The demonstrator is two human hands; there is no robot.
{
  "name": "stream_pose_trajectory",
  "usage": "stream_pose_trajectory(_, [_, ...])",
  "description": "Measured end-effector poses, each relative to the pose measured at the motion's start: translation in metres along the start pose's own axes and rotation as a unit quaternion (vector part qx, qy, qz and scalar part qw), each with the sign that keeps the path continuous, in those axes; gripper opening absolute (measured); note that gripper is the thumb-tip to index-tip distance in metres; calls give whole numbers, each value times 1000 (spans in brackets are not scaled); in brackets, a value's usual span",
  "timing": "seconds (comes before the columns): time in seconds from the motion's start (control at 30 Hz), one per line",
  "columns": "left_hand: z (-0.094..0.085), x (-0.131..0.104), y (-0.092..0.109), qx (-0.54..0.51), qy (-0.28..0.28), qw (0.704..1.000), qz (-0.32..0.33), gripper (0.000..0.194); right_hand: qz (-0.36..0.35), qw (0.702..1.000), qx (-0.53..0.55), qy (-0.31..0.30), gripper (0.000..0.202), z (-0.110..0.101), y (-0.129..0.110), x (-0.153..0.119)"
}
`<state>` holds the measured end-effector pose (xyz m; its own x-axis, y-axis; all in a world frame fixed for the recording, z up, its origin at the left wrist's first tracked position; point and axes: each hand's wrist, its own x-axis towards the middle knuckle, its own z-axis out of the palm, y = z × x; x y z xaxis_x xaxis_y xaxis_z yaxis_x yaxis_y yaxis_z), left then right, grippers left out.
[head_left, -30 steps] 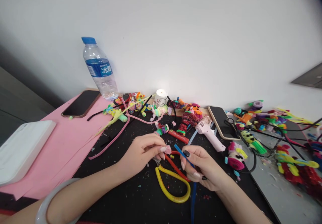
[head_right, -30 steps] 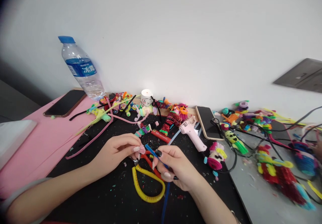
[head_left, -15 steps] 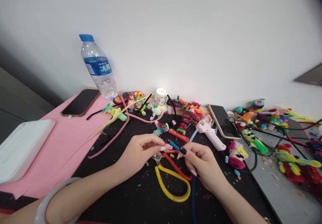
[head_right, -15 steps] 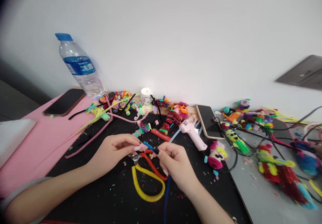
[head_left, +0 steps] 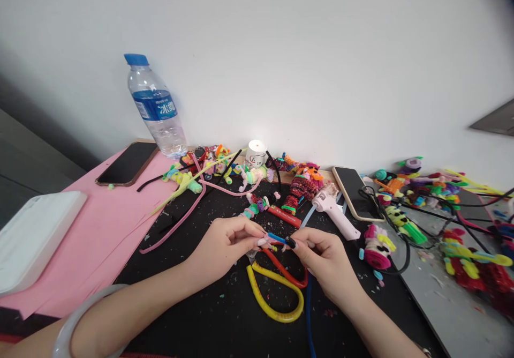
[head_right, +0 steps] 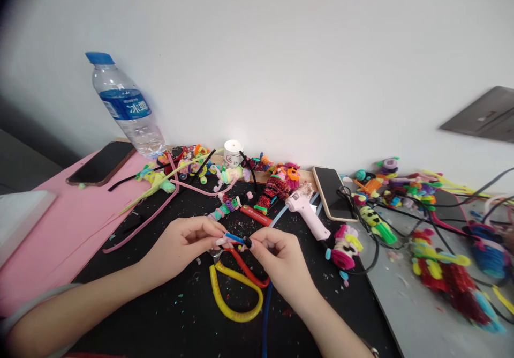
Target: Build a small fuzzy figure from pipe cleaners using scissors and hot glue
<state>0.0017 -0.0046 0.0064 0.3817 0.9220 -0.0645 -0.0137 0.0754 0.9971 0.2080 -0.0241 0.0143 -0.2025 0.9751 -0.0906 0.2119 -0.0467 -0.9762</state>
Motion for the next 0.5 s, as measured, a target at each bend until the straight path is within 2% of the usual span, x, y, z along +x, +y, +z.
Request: stream_pose_trajectory(0.5, [-2,0,-4,25,-7,1000,-11,10,16,1000,4,-11,31,0,1,3])
